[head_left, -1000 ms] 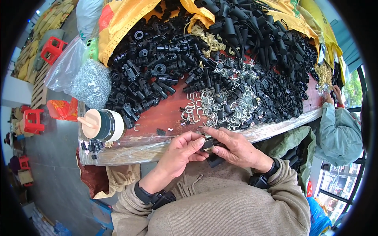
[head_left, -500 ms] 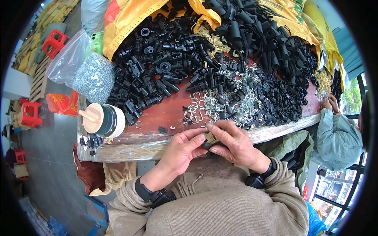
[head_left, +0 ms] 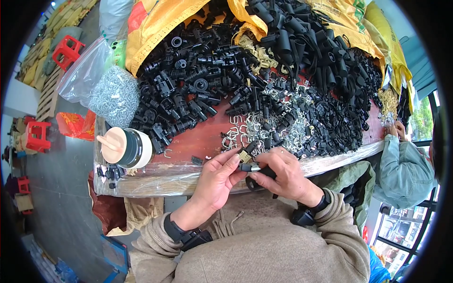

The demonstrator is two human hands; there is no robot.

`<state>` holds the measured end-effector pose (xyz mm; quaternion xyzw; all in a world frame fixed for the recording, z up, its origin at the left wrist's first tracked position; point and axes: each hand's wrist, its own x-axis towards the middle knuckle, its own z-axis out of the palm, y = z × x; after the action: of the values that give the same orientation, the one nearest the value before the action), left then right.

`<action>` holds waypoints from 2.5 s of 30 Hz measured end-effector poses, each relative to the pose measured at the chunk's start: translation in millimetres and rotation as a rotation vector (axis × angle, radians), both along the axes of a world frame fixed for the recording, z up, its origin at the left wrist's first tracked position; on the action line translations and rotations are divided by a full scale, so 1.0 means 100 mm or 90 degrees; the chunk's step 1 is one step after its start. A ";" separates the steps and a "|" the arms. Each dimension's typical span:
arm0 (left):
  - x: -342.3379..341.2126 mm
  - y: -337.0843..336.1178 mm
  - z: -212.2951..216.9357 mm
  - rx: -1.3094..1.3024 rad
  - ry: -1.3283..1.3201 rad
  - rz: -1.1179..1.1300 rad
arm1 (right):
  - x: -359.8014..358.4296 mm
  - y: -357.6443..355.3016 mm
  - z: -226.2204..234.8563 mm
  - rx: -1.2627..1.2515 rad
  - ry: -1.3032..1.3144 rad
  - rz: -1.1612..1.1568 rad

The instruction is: Assembling small black plastic components by hand at a workbench.

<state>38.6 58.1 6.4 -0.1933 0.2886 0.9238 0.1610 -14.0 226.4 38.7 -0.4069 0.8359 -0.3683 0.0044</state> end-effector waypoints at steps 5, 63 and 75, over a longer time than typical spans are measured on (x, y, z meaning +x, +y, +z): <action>0.00 0.01 -0.01 0.009 -0.011 0.021 | -0.01 -0.15 -0.08 -0.048 0.063 0.018; -0.02 -0.03 -0.02 -0.056 0.028 -0.098 | 0.00 -0.11 -0.11 -0.052 0.185 -0.084; -0.02 0.04 -0.01 -0.133 0.135 -0.088 | -0.02 -0.13 -0.12 -0.085 0.111 -0.106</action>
<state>36.6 62.1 5.7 -0.0904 0.4111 0.8907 0.1719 -16.2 213.7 26.4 -0.3660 0.8377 -0.3853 -0.1260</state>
